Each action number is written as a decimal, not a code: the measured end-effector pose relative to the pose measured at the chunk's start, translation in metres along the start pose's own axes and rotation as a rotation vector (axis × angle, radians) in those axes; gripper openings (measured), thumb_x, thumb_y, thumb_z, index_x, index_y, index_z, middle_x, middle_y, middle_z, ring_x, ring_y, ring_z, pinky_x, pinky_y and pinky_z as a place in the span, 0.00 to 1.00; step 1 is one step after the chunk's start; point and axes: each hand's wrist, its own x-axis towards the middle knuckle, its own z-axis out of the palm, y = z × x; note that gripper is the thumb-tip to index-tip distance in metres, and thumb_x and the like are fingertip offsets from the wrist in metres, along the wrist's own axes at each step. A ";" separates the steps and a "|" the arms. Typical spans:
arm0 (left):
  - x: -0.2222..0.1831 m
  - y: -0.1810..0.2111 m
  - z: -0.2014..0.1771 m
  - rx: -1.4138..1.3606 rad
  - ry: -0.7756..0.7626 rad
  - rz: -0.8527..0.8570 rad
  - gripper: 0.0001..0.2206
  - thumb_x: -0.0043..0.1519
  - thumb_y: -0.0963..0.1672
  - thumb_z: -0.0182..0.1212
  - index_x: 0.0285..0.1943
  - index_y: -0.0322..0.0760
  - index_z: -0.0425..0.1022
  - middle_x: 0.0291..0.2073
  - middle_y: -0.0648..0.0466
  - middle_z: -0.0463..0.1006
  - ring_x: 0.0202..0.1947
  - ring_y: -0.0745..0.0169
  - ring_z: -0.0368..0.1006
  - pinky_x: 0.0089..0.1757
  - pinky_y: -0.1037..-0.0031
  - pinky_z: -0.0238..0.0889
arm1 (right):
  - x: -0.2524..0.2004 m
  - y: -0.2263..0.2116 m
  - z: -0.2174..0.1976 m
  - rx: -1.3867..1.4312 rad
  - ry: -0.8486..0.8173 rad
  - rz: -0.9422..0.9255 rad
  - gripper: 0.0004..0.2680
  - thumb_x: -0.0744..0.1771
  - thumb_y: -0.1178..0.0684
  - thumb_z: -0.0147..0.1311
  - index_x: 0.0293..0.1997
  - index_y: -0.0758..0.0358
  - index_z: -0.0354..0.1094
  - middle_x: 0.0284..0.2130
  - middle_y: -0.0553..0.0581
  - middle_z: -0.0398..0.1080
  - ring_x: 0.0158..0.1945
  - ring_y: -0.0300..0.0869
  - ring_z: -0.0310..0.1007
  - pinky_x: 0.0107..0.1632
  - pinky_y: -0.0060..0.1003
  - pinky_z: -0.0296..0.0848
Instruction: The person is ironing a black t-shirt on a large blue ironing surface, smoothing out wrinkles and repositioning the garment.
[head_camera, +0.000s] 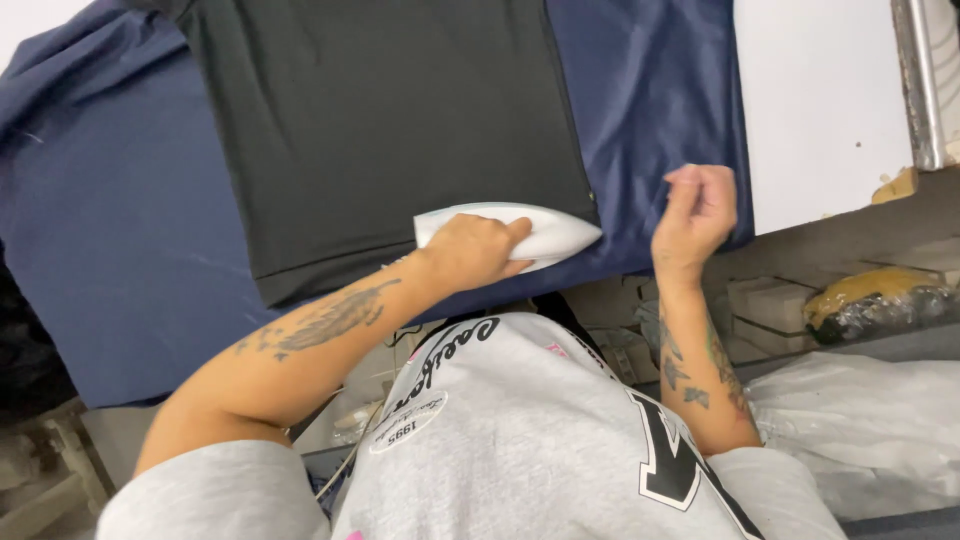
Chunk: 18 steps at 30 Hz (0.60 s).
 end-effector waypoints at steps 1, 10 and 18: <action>-0.009 -0.013 0.002 0.040 -0.017 -0.007 0.20 0.64 0.53 0.54 0.59 0.41 0.70 0.29 0.41 0.82 0.33 0.39 0.83 0.36 0.51 0.77 | -0.001 -0.008 0.011 0.004 -0.092 -0.072 0.10 0.74 0.53 0.51 0.35 0.57 0.72 0.25 0.51 0.66 0.33 0.47 0.69 0.46 0.41 0.71; -0.160 -0.117 -0.020 0.185 0.004 -0.254 0.16 0.62 0.56 0.57 0.50 0.47 0.72 0.30 0.47 0.84 0.34 0.46 0.83 0.38 0.58 0.77 | -0.051 -0.013 0.098 -0.329 -0.799 -0.542 0.25 0.69 0.42 0.57 0.73 0.65 0.61 0.73 0.70 0.53 0.76 0.63 0.48 0.70 0.72 0.38; -0.185 -0.113 0.016 0.205 0.117 -0.246 0.13 0.61 0.54 0.59 0.51 0.53 0.73 0.27 0.55 0.83 0.31 0.56 0.83 0.37 0.65 0.77 | -0.068 -0.030 0.116 -0.341 -0.820 -0.552 0.25 0.70 0.45 0.59 0.73 0.74 0.62 0.75 0.76 0.47 0.77 0.66 0.41 0.66 0.80 0.25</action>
